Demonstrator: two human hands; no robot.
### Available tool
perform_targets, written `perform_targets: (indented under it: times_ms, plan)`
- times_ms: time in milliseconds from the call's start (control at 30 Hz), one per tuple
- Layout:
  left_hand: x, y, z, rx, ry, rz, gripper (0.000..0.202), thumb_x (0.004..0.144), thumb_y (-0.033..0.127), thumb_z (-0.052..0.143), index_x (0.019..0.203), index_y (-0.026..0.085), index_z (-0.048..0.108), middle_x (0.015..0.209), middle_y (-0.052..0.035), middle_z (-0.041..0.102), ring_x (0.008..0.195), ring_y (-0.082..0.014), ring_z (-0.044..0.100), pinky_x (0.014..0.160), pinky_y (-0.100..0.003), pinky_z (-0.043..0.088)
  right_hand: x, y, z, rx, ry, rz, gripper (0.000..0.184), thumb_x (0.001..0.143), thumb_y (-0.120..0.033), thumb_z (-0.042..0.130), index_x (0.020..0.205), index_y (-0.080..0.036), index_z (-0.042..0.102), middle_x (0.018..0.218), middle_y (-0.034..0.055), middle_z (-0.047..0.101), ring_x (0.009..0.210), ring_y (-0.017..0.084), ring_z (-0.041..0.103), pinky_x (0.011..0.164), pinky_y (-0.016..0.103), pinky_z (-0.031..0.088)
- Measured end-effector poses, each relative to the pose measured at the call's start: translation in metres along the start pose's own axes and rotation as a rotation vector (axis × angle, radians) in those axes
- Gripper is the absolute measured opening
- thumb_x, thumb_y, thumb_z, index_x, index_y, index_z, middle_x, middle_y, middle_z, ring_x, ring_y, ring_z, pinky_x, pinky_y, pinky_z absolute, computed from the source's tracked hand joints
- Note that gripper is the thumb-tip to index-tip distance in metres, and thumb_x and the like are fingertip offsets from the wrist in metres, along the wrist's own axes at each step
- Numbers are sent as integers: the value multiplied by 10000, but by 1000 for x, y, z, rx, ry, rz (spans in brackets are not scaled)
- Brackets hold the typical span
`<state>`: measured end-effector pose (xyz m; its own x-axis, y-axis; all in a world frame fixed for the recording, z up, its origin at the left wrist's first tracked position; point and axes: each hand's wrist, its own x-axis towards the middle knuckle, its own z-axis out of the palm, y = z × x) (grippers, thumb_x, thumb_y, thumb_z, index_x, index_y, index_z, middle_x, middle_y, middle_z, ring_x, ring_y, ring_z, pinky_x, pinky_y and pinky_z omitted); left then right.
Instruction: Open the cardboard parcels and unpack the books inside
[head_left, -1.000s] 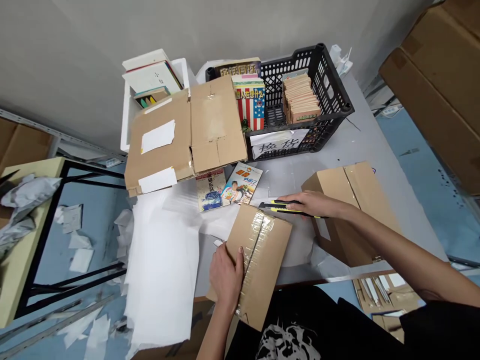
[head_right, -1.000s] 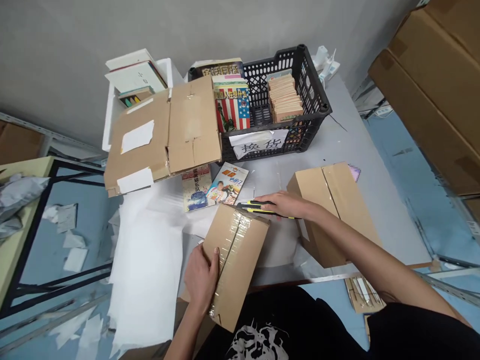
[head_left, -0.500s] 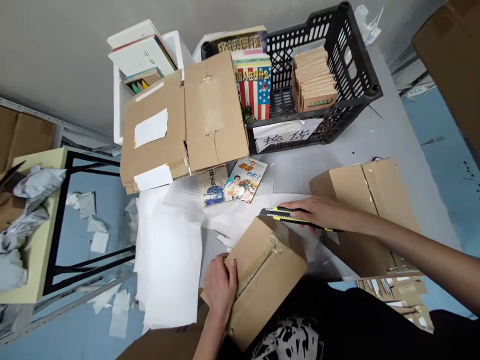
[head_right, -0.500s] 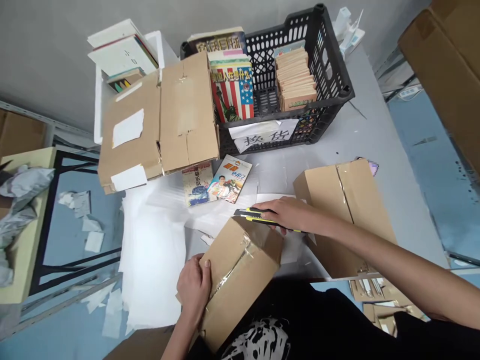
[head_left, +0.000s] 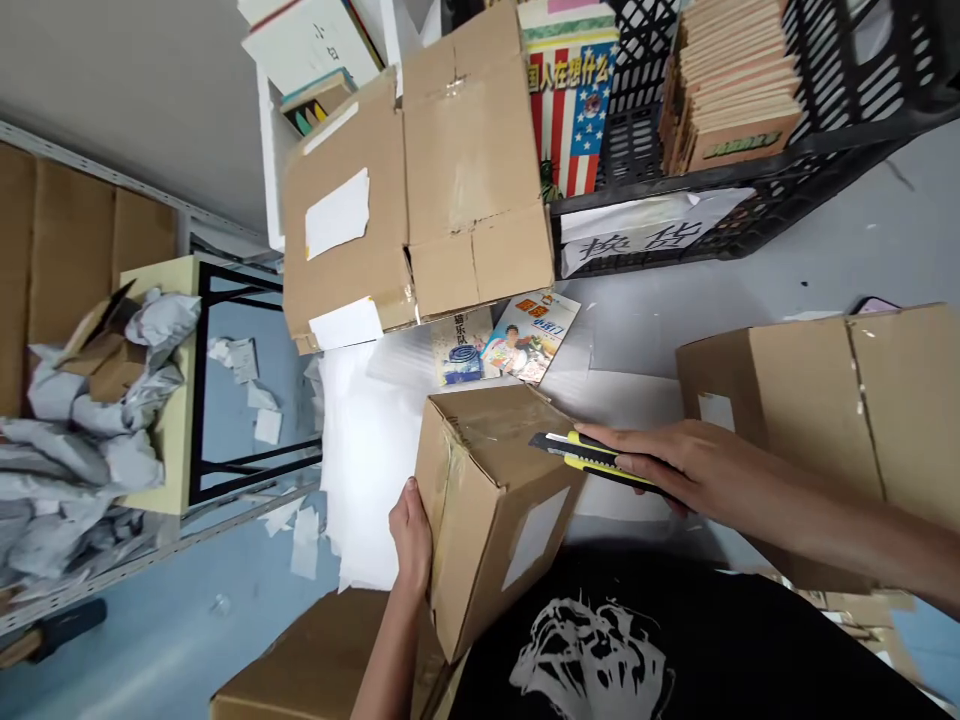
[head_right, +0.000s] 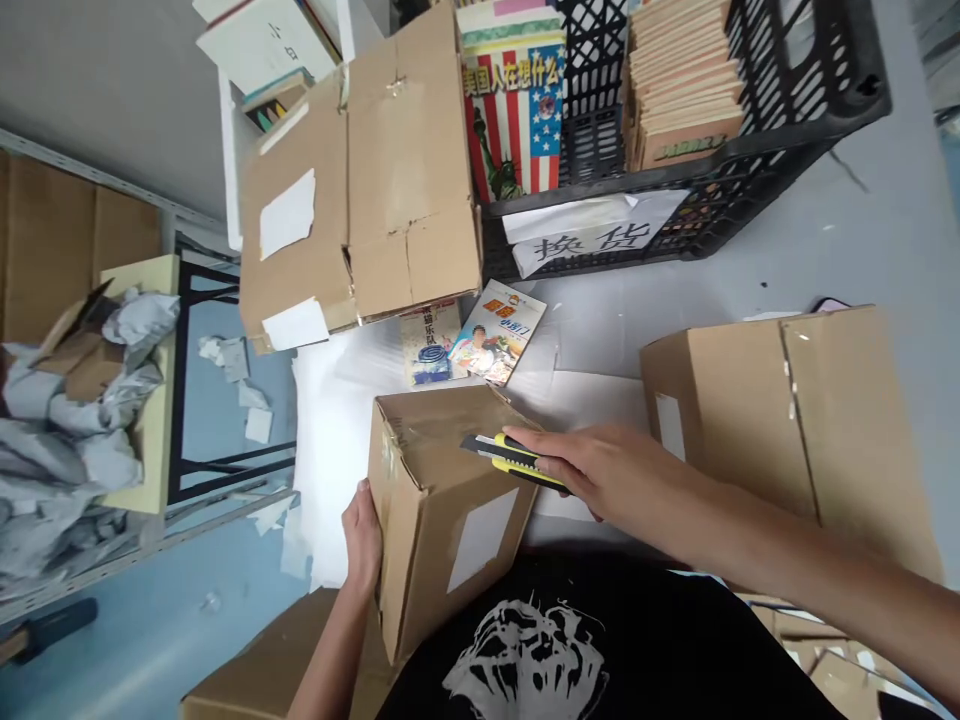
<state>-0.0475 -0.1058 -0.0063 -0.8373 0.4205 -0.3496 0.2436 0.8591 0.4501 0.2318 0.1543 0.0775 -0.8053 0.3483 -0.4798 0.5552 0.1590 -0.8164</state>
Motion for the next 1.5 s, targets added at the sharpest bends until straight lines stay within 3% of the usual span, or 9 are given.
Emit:
perform_targets:
  times_ms: [200,367,467,533,700,933,1133,1367,1500]
  plan:
    - [10,-4,-1,3,4,57,453,908,551,272,676,209,457,637,4,527,617,-147,473,597,-272,401,31,-27,37,-29,5,-62,457,962,-329,307,1401,-303,429,791,19,704,624,152,619,611,268,460]
    - [2,14,-19,104,52,146,435,910,509,299,1029,182,561,1028,-107,633,978,-227,581,857,-373,459,41,-43,65,-61,78,-131,468,954,-288,327,1415,-319,397,997,44,715,854,198,669,709,316,508]
    - [-17,34,-34,-68,-99,265,656,903,603,237,1426,209,281,1460,-133,380,1321,-234,397,1046,-389,373,43,-52,77,-82,65,-170,478,943,-279,342,1414,-342,392,1080,45,701,945,218,662,777,354,519]
    - [-28,43,-37,-134,-215,350,858,829,738,193,1499,225,37,1569,-110,144,1420,-241,219,1114,-392,295,44,-56,84,-98,29,-185,482,937,-273,342,1411,-340,399,1081,45,702,959,221,661,795,361,520]
    - [-44,29,-27,-15,-251,397,1130,676,865,300,1496,188,-83,1574,-163,30,1441,-328,64,1153,-522,100,56,-55,87,-143,-3,-177,478,938,-266,303,1396,-263,439,1088,64,700,939,207,659,741,318,516]
    - [-70,6,-13,211,-315,467,1092,736,683,530,1490,205,-98,1567,-190,-11,1427,-392,-45,1065,-684,36,65,-46,90,-129,-203,-57,500,952,-271,250,1410,-177,428,551,2,613,508,149,574,572,252,435]
    - [-91,12,-4,282,-246,427,1068,707,483,641,1501,225,-23,1574,-149,-46,1426,-388,-64,1069,-684,-2,59,-43,98,-107,-189,22,494,954,-295,269,1416,-209,422,546,-2,596,482,150,551,585,267,422]
    - [-86,-3,-10,165,-184,378,892,802,597,458,1503,223,53,1574,-136,78,1439,-345,26,1102,-639,17,85,-50,68,-16,-321,100,566,896,-203,355,1455,-130,307,554,2,605,452,125,563,465,210,411]
    - [-78,-8,-20,115,-136,331,853,812,671,394,1494,235,124,1565,-128,147,1437,-323,98,1127,-590,95,107,-52,64,156,-470,78,555,869,-166,389,1423,-185,367,550,-15,604,444,122,601,418,186,426]
